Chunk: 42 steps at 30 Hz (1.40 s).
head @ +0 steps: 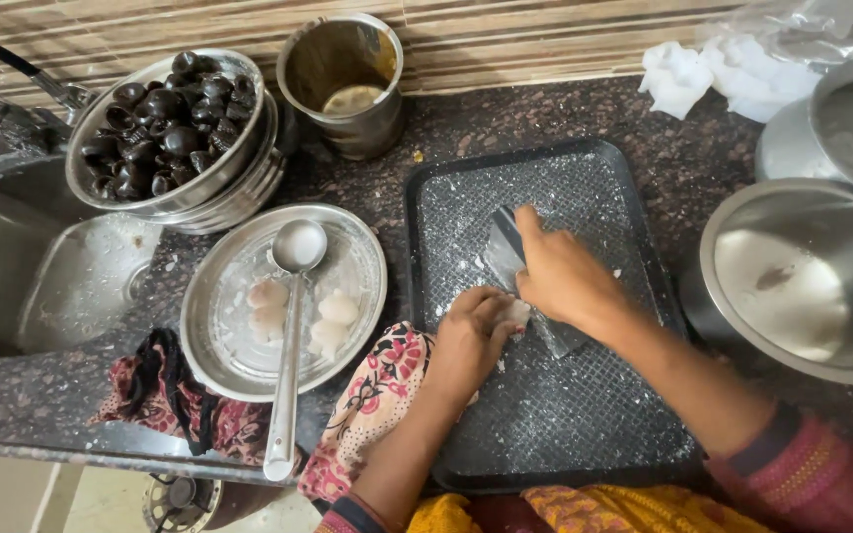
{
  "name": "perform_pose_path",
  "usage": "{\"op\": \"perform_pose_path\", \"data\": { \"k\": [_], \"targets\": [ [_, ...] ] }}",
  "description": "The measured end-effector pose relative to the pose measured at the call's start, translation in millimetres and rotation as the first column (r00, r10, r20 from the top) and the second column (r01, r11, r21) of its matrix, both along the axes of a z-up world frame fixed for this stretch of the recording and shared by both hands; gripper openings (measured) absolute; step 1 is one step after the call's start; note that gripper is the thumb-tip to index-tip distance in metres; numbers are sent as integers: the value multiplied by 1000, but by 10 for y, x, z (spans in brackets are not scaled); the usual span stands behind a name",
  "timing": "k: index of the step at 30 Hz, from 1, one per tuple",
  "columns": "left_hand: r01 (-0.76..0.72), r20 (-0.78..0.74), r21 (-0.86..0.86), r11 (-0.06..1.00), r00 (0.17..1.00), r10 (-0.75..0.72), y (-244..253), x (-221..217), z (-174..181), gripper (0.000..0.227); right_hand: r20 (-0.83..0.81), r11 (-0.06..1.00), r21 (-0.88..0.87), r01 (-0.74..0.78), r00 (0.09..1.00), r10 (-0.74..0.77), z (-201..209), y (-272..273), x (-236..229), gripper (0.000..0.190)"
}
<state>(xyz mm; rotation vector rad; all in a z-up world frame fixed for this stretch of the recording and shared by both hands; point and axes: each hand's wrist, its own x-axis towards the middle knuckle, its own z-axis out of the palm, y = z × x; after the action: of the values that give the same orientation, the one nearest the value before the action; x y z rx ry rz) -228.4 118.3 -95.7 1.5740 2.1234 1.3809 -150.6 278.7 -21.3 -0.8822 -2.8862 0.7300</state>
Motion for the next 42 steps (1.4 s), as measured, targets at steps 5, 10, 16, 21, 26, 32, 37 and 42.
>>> {"op": "perform_pose_path", "data": {
  "k": [5, 10, 16, 21, 26, 32, 37, 42],
  "targets": [
    [-66, -10, -37, 997, 998, 66, -16, 94, 56, 34, 2, 996, -61, 58, 998, -58, -40, 264, 173, 67],
    [-227, -97, -121, 966, 972, 216, 7, 167, 286, 37, -60, 978, -154, 141, 987, -152, 125, 205, 431, 78],
    [-173, -6, -24, 985, 985, 173, -35, 123, 186, 43, -12, 963, -189, 190, 981, -195, 224, 33, 601, 75],
    [-159, -25, 19, 987, 987, 160, -57, 108, 35, 38, 86, 957, -225, 185, 982, -170, 522, -68, 501, 68],
    [-173, -16, 35, 984, 985, 174, -38, 129, 33, 34, 76, 979, -190, 67, 996, -53, 414, 138, 377, 66],
    [-193, -13, 49, 980, 981, 194, -1, 124, -1, 34, 83, 983, -180, 17, 997, -2, 186, 340, 188, 77],
    [-192, -7, 39, 981, 981, 193, -6, 135, 11, 31, 18, 988, -152, -24, 999, 27, 154, 345, 38, 81],
    [-211, -43, 54, 976, 976, 214, 1, 143, 17, 29, 121, 989, -142, 51, 992, -33, 119, 219, -70, 71]
  ]
}}
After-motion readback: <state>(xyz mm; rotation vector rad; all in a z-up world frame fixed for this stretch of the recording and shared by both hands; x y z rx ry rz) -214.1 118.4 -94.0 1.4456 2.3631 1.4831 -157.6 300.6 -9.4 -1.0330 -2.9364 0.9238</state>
